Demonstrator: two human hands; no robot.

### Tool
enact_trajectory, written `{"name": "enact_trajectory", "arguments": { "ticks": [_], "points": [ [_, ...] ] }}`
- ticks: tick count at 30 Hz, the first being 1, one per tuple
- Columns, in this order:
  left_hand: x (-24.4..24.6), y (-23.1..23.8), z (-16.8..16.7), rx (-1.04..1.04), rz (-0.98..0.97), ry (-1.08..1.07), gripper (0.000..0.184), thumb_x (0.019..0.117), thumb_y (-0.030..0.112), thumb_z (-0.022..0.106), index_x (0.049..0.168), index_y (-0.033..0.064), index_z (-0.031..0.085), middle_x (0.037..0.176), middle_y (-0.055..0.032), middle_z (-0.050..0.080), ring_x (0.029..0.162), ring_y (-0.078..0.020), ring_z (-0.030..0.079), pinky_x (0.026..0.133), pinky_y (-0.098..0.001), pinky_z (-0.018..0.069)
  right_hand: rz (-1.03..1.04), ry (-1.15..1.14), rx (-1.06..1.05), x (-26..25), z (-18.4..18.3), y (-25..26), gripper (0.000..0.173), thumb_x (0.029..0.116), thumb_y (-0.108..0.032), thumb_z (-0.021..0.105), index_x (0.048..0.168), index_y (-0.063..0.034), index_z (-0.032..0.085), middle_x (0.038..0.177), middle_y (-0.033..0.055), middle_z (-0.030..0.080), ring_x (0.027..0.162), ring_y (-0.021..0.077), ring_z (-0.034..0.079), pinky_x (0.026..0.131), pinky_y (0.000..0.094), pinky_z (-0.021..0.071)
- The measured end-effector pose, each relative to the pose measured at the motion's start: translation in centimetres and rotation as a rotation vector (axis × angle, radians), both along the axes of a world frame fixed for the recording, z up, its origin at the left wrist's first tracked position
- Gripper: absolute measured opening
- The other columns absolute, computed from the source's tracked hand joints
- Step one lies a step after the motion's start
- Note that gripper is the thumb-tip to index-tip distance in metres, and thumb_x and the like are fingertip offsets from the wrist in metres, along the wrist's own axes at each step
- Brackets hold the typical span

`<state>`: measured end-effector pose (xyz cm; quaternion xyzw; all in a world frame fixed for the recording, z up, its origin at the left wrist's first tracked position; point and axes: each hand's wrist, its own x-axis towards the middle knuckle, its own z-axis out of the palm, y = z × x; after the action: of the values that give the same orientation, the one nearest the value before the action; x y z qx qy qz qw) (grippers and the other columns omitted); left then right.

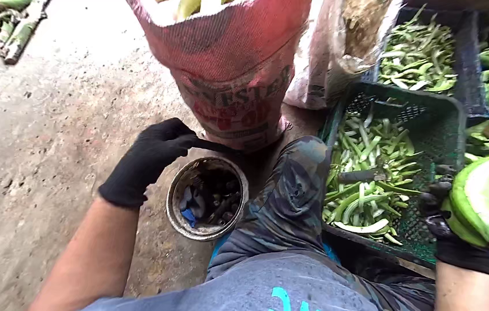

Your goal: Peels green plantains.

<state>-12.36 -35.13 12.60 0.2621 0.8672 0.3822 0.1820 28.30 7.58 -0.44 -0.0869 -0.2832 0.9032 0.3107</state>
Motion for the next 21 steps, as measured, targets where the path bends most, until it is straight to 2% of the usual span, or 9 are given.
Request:
{"name": "enact_trajectory", "arguments": {
  "ticks": [3, 5, 8, 10, 12, 14, 16, 18, 21],
  "points": [
    [2.9, 4.6, 1.4, 0.38, -0.047, -0.058, 0.011, 0.0968, 0.016, 0.06, 0.106, 0.013, 0.064, 0.094, 0.0043, 0.069, 0.077, -0.0059, 0.067, 0.072, -0.0265, 0.0598, -0.16, -0.062, 0.107, -1.5, 2.2, -2.0, 0.058, 0.0968, -0.06, 0.054, 0.131, -0.014, 0.062, 0.111, 0.0111, 0.072, 0.091, 0.0234, 0.073, 0.072, 0.0393, 0.0638],
    [6.0, 9.6, 0.8, 0.541, -0.106, -0.151, 0.013, 0.0979, 0.015, 0.056, 0.109, 0.0126, 0.063, 0.099, 0.002, 0.07, 0.078, -0.0079, 0.067, 0.071, -0.0274, 0.06, -0.239, -0.109, 0.176, -1.9, 1.8, -1.8, 0.058, 0.0986, -0.063, 0.046, 0.134, -0.018, 0.058, 0.116, 0.0103, 0.069, 0.092, 0.0238, 0.072, 0.068, 0.0396, 0.0629],
    [11.7, 18.3, -2.4, 0.686, -0.307, -0.364, 0.013, 0.0982, 0.014, 0.061, 0.111, 0.0111, 0.065, 0.096, -0.0019, 0.071, 0.076, -0.0123, 0.068, 0.07, -0.0306, 0.0604, -0.226, 0.011, 0.091, -1.8, 1.2, -0.9, 0.066, 0.0951, -0.068, 0.048, 0.141, -0.0213, 0.052, 0.131, 0.0147, 0.064, 0.105, 0.0313, 0.07, 0.072, 0.0437, 0.0628],
    [15.2, 23.3, -5.2, 0.659, -0.431, -0.46, 0.016, 0.0989, 0.013, 0.063, 0.112, 0.0043, 0.066, 0.094, -0.0054, 0.071, 0.078, -0.015, 0.068, 0.073, -0.0337, 0.0603, -0.26, 0.063, 0.018, -1.7, 1.0, -0.5, 0.07, 0.0907, -0.069, 0.054, 0.139, -0.0197, 0.055, 0.129, 0.0184, 0.065, 0.101, 0.034, 0.071, 0.071, 0.0464, 0.0626],
    [17.6, 26.9, -8.1, 0.605, -0.532, -0.54, 0.019, 0.0983, 0.016, 0.064, 0.11, 0.0005, 0.064, 0.092, -0.0071, 0.069, 0.077, -0.0159, 0.067, 0.072, -0.0345, 0.0597, -0.322, 0.089, -0.006, -1.2, 1.0, 0.0, 0.067, 0.0883, -0.068, 0.058, 0.13, -0.0166, 0.059, 0.117, 0.0176, 0.068, 0.094, 0.0328, 0.071, 0.07, 0.0481, 0.062],
    [18.8, 29.0, -9.3, 0.503, -0.677, -0.569, 0.025, 0.0975, 0.022, 0.066, 0.111, 0.0007, 0.064, 0.092, -0.0082, 0.069, 0.078, -0.0177, 0.068, 0.073, -0.0372, 0.0606, -0.396, 0.05, 0.001, -0.2, 1.5, 0.5, 0.063, 0.0919, -0.069, 0.05, 0.122, -0.0153, 0.062, 0.108, 0.0157, 0.07, 0.087, 0.0299, 0.071, 0.066, 0.0461, 0.0618],
    [19.6, 30.5, -8.9, 0.283, -0.872, -0.474, 0.036, 0.0966, 0.037, 0.067, 0.12, 0.0093, 0.064, 0.096, -0.0041, 0.07, 0.081, -0.0137, 0.067, 0.074, -0.0345, 0.0577, -0.48, -0.036, 0.006, 0.7, 2.1, 0.8, 0.06, 0.0957, -0.068, 0.042, 0.118, -0.0155, 0.062, 0.1, 0.014, 0.07, 0.079, 0.0266, 0.071, 0.061, 0.0428, 0.0602],
    [21.2, 32.0, -8.2, 0.113, -1.028, -0.317, 0.052, 0.095, 0.046, 0.067, 0.136, 0.0159, 0.058, 0.101, -0.0026, 0.071, 0.084, -0.0124, 0.068, 0.076, -0.0362, 0.0581, -0.573, -0.093, -0.038, 0.8, 2.7, 0.3, 0.051, 0.0991, -0.06, 0.042, 0.117, -0.0161, 0.061, 0.095, 0.0114, 0.07, 0.076, 0.0236, 0.07, 0.06, 0.0402, 0.0599],
    [23.6, 33.7, -8.2, 0.022, -1.099, 0.05, 0.048, 0.1017, 0.041, 0.057, 0.141, 0.0131, 0.055, 0.118, -0.0086, 0.069, 0.103, -0.0216, 0.069, 0.093, -0.0478, 0.0558, -0.667, -0.156, -0.093, 0.0, 3.2, 0.0, 0.049, 0.1045, -0.055, 0.035, 0.12, -0.0154, 0.059, 0.095, 0.0104, 0.07, 0.079, 0.0226, 0.069, 0.065, 0.0407, 0.0598]
  ]
}}
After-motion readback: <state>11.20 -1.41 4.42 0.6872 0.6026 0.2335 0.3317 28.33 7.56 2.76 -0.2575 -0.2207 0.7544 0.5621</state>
